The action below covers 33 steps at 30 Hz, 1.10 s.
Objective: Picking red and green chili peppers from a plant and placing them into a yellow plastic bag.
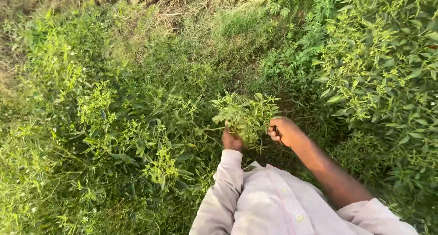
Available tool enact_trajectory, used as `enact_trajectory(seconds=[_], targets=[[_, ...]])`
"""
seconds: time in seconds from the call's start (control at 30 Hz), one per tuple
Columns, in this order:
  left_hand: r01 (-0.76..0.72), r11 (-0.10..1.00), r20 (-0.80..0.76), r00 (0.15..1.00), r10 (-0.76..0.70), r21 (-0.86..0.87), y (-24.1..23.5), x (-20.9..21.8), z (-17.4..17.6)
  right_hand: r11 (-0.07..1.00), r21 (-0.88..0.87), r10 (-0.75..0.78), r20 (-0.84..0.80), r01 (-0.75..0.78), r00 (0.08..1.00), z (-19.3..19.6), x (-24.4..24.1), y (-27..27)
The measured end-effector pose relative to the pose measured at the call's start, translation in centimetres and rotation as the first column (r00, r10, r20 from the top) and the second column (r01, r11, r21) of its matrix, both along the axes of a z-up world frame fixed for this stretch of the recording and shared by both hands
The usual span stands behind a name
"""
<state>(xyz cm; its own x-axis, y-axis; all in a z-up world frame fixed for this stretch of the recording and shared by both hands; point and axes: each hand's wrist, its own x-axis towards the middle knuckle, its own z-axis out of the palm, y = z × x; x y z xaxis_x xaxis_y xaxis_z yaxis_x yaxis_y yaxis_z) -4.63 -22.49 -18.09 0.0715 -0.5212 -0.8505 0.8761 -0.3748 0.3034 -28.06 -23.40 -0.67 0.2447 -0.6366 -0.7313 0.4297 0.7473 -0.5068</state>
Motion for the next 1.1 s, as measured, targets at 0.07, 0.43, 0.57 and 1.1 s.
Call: enact_trajectory(seconds=[0.07,0.43,0.57,1.1], targets=[[-0.081,0.988,-0.018,0.997,0.079,-0.131,-0.2,0.6,-4.6,0.999,0.036,-0.004,-0.044,0.006,0.999,1.6,0.8,-0.2],[-0.132,0.978,-0.107,0.987,0.116,-0.159,-2.7,0.4,6.9,0.994,0.082,0.064,0.107,-0.073,0.992,1.6,1.2,-1.2],[-0.139,0.987,-0.037,0.990,0.137,-0.083,-3.1,0.9,3.4,0.994,0.104,0.033,0.079,-0.041,0.996,1.2,1.4,-1.1],[0.029,0.974,0.191,0.979,-0.073,0.226,-4.2,1.5,2.9,0.980,-0.167,0.098,-0.048,-0.105,0.994,4.0,4.6,-2.0]])
